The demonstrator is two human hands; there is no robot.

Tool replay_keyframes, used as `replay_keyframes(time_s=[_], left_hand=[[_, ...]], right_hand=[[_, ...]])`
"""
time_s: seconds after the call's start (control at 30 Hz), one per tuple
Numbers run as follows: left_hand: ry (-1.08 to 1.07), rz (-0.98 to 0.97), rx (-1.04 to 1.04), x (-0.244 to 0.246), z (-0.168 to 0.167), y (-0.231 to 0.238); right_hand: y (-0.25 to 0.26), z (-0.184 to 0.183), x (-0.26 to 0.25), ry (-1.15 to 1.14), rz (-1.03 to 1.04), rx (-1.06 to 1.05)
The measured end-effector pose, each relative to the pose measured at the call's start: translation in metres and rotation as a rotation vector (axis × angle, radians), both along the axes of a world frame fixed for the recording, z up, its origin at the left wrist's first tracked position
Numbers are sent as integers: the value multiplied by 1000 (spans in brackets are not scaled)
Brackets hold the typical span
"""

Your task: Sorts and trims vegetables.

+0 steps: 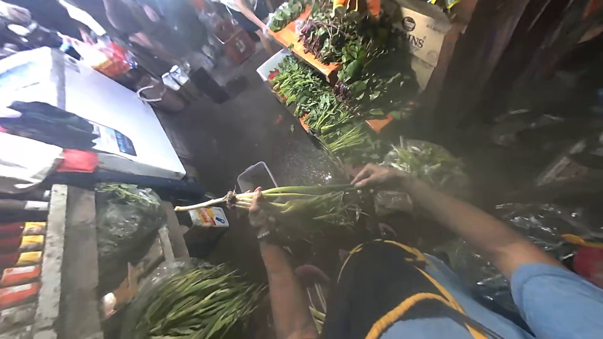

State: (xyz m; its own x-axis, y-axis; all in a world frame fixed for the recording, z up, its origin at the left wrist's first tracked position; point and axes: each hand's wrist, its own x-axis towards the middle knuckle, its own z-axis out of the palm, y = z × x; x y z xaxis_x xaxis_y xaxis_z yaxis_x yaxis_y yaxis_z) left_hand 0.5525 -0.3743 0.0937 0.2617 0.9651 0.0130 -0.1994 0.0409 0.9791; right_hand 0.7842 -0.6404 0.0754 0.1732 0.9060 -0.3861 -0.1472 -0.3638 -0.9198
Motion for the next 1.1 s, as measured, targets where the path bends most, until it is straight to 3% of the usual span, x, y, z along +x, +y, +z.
replay_keyframes(time_s=[0.13, 0.27, 0.4, 0.53, 0.57, 0.6, 0.67, 0.73, 0.8, 0.87, 0.97, 1.03, 1.1], left_hand=[[29, 5, -20, 1, -12, -7], [0, 57, 4, 2, -18, -11], [-14, 82, -16, 9, -12, -26], [-10, 85, 2, 15, -30, -27], [-12, 109, -2, 17, -30, -30], [-7, 126, 0, 17, -30, -31], [-6, 119, 30, 14, -39, -23], [-1, 68, 68, 9, -44, -21], [-5, 58, 120, 7, -38, -24], [-17, 63, 191, 4, -44, -22], [-67, 75, 260, 3, -53, -22], [-53, 119, 205, 3, -50, -20], [-49, 177, 153, -2, -44, -16]], right_hand=[[-3, -6, -8, -260, -16, -63], [0, -19, -16, -413, -220, -33], [2, -22, -29, -180, -586, -68], [3, -25, -40, 136, -893, -17], [1, -27, -41, 38, -880, -18], [-5, -31, -42, -206, -798, -17], [-23, -41, -40, -839, -497, 119], [-37, -49, -38, -1072, -329, 276], [-47, -37, -35, -872, -422, 210], [-49, -24, -23, -636, -651, 110], [-49, -30, -7, -387, -962, 157], [-52, -37, -3, -324, -963, 217], [-62, -35, 3, -447, -820, 186]])
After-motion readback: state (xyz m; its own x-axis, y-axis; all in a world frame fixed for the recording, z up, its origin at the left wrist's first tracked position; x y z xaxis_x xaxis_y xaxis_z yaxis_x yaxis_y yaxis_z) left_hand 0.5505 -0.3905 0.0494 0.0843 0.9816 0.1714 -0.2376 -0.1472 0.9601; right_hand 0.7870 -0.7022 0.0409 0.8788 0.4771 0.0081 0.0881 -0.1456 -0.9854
